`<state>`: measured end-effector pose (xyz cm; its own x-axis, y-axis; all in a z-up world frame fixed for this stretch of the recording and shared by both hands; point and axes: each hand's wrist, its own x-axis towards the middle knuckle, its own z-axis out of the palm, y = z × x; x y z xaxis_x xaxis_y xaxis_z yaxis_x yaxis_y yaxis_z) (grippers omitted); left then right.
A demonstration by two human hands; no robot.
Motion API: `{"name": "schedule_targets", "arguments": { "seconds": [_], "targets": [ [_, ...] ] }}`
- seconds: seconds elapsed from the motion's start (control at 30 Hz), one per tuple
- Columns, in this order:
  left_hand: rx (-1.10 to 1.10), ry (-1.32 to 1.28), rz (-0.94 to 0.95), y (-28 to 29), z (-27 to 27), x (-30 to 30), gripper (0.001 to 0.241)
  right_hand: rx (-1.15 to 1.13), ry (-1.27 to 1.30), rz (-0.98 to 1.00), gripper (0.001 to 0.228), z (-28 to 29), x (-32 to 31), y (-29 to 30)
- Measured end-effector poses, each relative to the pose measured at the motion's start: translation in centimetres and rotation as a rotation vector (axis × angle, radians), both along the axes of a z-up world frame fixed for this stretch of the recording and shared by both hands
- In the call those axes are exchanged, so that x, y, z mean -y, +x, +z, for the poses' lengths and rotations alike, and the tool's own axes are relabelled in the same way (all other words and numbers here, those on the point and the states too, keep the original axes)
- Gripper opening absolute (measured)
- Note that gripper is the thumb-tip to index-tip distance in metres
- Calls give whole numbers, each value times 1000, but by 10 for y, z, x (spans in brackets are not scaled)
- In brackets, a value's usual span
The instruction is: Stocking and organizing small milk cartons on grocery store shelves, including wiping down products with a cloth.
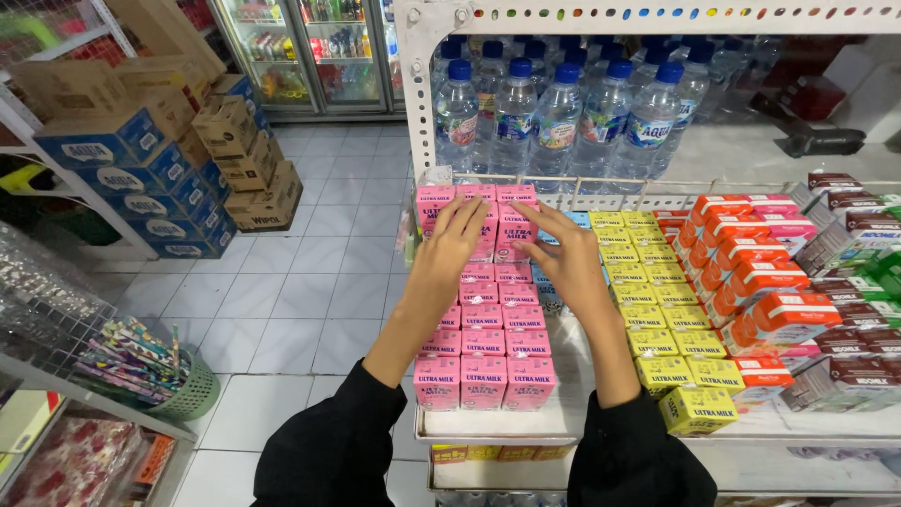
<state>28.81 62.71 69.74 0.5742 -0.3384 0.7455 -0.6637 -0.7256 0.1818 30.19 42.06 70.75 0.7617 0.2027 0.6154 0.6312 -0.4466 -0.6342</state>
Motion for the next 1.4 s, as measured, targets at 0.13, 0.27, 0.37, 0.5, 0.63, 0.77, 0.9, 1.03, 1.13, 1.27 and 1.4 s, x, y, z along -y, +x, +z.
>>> {"name": "schedule_targets", "arguments": {
  "seconds": [0.13,0.27,0.37,0.5,0.63,0.77,0.9,1.03,1.13,1.27,1.4],
  "targets": [
    [-54,-26,-13,-5,8,-1,64,47,-24,-5,60,-6,2,4],
    [-107,90,57,9,15,-3,67,-45,26,-2,80,-9,3,7],
    [-98,213,115,38,21,-5,90,-129,49,53,91,-22,6,20],
    [-295,355,36,98,26,-7,127,-190,101,88,113,-40,12,39],
    [-667,551,41,146,30,-5,145,-256,94,202,109,-44,14,46],
    [-756,586,64,135,52,0,131,-308,229,298,108,-45,20,55],
    [-757,571,0,136,54,-5,111,-386,228,269,91,-49,21,61],
    [-658,561,-78,148,40,-9,104,-403,236,255,87,-45,21,57],
    [-627,532,-104,146,39,-9,106,-416,227,226,87,-45,19,57],
    [-597,556,-56,130,36,-11,116,-406,254,245,87,-50,20,58],
    [-364,399,-121,91,52,-36,140,-365,240,273,87,-51,20,57]
  ]
}}
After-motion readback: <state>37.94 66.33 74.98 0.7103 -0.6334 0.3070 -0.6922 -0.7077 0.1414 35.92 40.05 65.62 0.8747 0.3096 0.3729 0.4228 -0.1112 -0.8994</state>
